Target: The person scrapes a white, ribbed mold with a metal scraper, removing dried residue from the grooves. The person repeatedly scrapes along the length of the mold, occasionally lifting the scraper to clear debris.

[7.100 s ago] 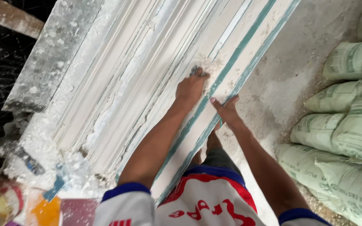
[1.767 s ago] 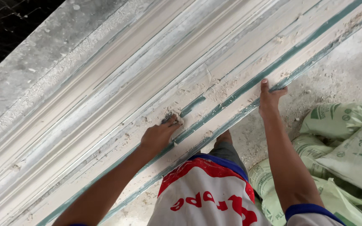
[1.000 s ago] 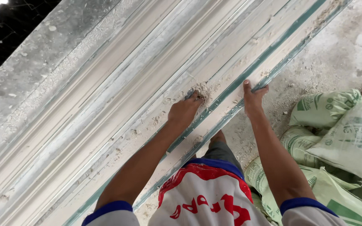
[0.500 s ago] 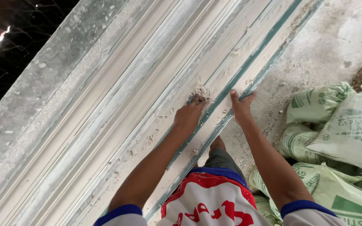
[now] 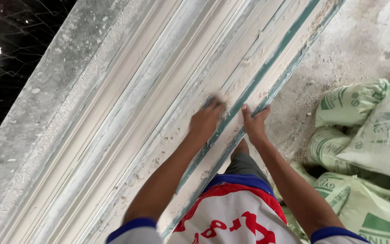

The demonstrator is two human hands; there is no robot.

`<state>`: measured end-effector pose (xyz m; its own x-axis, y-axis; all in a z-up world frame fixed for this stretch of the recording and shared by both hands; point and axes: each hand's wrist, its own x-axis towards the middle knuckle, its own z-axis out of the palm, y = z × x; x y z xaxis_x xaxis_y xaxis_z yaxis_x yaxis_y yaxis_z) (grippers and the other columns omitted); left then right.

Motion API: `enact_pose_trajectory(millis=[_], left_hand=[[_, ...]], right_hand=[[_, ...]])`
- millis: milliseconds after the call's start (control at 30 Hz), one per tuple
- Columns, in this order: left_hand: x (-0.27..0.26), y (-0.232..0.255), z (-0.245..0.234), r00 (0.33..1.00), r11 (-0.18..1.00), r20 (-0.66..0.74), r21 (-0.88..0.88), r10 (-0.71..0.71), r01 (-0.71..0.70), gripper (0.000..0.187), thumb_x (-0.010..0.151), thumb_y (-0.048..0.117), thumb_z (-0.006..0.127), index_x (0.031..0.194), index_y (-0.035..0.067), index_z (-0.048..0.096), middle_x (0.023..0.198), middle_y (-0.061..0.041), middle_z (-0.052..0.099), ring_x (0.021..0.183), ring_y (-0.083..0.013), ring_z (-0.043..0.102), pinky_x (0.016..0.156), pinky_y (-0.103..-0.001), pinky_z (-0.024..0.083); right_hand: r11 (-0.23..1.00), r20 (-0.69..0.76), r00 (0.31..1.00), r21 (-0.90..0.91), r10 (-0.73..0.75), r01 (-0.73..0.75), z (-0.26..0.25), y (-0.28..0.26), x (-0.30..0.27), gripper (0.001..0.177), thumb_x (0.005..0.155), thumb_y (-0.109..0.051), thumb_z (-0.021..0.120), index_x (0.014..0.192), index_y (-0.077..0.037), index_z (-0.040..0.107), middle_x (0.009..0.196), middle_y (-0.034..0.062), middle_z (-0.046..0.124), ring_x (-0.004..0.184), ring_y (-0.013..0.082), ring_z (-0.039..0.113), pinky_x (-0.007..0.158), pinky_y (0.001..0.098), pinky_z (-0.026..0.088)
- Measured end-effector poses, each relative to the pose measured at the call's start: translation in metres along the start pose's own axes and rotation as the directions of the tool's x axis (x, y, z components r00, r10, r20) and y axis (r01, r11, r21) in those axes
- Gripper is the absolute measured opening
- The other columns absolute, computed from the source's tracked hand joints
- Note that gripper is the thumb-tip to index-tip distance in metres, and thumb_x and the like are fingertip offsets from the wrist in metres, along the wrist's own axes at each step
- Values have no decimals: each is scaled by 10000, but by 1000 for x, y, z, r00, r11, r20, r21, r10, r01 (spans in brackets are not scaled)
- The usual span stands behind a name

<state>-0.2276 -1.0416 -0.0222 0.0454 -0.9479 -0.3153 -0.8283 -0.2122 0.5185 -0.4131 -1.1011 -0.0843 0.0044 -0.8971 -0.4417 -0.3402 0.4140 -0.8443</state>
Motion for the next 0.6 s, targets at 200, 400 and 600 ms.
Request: enact_pose_trajectory(millis=[200,400,600], left_hand=[[45,23,-35,998,1000,55,1,16,-16,568,989,37,522,1494,297,525,1636,-73,390,993,-408,731,833,-596,607],[-90,-10,-38,909,962,352,232,-225,148,773,943,-42,502,1576,367,330,1678,-45,211,833,-357,733,706,-530,664],[49,12,6,991,982,133,187,-3,-22,866,761,-180,580,1496,270,492,1650,-6,331,989,-316,696,313,-345,441]], right_hand=[[973,240,943,-56,232,-225,-42,-49,2,1160,942,-515,709,1558,-51,-157,1599,406,85,1440,609,264,1155,736,297],[931,241,922,131,303,-340,-133,-77,102,955,995,-352,675,1596,-79,-15,1621,347,149,1472,548,290,1122,706,362],[973,152,977,152,152,-175,-185,-95,294,853,1073,-462,609,1543,-203,-54,1625,343,100,1492,507,251,1196,594,366]])
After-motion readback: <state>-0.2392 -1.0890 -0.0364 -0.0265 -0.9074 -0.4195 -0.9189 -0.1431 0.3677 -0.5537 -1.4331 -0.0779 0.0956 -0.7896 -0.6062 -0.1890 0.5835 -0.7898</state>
